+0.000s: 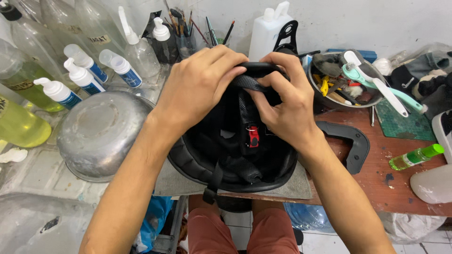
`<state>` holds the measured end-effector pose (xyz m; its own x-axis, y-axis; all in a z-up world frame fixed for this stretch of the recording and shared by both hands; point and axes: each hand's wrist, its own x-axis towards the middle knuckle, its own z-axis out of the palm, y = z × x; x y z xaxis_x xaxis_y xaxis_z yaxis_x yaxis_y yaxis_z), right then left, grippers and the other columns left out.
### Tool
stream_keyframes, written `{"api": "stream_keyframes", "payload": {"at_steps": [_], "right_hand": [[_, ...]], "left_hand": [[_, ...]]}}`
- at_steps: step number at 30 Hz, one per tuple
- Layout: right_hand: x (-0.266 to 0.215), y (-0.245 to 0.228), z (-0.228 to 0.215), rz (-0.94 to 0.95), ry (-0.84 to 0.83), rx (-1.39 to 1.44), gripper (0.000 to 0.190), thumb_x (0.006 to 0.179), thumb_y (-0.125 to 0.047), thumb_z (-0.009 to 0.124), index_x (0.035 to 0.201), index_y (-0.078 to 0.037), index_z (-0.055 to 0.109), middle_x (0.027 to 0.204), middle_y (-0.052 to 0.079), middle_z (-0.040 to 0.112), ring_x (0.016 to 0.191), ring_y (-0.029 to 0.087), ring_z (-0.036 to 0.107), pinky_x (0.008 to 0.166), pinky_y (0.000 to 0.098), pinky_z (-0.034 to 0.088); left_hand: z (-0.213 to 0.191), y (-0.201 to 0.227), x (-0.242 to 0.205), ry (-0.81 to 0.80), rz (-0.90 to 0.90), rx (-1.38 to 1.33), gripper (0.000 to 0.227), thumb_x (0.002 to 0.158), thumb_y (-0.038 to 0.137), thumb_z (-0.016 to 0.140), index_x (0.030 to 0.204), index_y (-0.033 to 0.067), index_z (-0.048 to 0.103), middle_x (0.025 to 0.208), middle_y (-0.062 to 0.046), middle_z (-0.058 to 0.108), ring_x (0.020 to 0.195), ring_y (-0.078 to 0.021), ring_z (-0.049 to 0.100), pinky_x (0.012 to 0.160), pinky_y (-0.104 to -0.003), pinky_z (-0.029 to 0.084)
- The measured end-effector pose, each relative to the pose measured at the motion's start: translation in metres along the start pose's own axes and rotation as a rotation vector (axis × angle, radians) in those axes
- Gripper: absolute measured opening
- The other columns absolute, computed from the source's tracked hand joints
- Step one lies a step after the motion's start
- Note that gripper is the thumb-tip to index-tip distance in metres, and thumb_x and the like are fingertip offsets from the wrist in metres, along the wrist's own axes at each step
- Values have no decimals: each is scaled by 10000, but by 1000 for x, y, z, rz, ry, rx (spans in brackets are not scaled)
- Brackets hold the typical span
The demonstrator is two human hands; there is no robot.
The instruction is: The person cleans the interior of a motorcycle helmet. They remove the inner padding, wipe the helmet's interior surface with a cloth, and then reinsert the padding. They also use a brush to clean the inside of the helmet.
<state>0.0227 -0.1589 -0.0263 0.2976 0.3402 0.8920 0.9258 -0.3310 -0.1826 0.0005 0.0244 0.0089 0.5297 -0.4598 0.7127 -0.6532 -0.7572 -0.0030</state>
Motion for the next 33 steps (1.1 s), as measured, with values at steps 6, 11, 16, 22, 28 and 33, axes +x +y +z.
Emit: {"api": "stream_keyframes", "payload": {"at_steps": [6, 11, 16, 22, 28, 33], "right_hand": [[3, -3, 2, 19, 50, -24, 133, 898, 82, 654, 841, 60, 536, 999, 211, 528, 885, 313, 549, 799, 372, 457], [1, -6, 7, 43, 125, -40, 138, 894, 87, 643, 823, 44, 533, 961, 182, 553, 848, 291, 559, 765, 354, 461], [-5, 3, 6, 59, 206, -77, 233, 872, 53, 707, 789, 17, 493, 910, 181, 623, 841, 305, 609, 756, 371, 475], [-8, 6, 1, 277, 145, 24, 447, 900, 8, 697, 1222, -62, 395, 1006, 123, 551, 897, 190, 609, 827, 326, 550], [-9, 17, -1, 83, 121, -122, 129, 904, 53, 655, 1002, 48, 570, 945, 170, 562, 844, 296, 562, 782, 368, 468], [-5, 23, -1, 48, 125, -38, 103, 903, 39, 667, 993, 55, 620, 956, 183, 600, 861, 289, 604, 784, 356, 495]], "left_hand": [[-4, 2, 0, -3, 26, -20, 132, 1003, 167, 524, 1072, 82, 599, 978, -38, 615, 838, -246, 602, 616, -395, 481], [-8, 5, 1, -25, 2, -67, 155, 1000, 164, 508, 1075, 72, 608, 980, -40, 617, 837, -249, 599, 618, -396, 472], [-11, 10, 6, -54, -5, -130, 181, 1000, 152, 480, 1091, 70, 614, 993, -56, 623, 836, -267, 608, 641, -401, 472], [-4, 9, 7, -95, 19, -161, 242, 923, 149, 627, 1132, 40, 575, 1024, -92, 587, 884, -306, 593, 709, -423, 469], [11, 5, 11, -77, 40, -145, 194, 952, 145, 557, 1122, 55, 587, 980, -78, 593, 841, -287, 548, 737, -406, 452], [7, 4, 7, -44, 64, -174, 221, 956, 84, 555, 1153, -13, 579, 1072, -131, 618, 900, -312, 547, 811, -407, 455]]}}
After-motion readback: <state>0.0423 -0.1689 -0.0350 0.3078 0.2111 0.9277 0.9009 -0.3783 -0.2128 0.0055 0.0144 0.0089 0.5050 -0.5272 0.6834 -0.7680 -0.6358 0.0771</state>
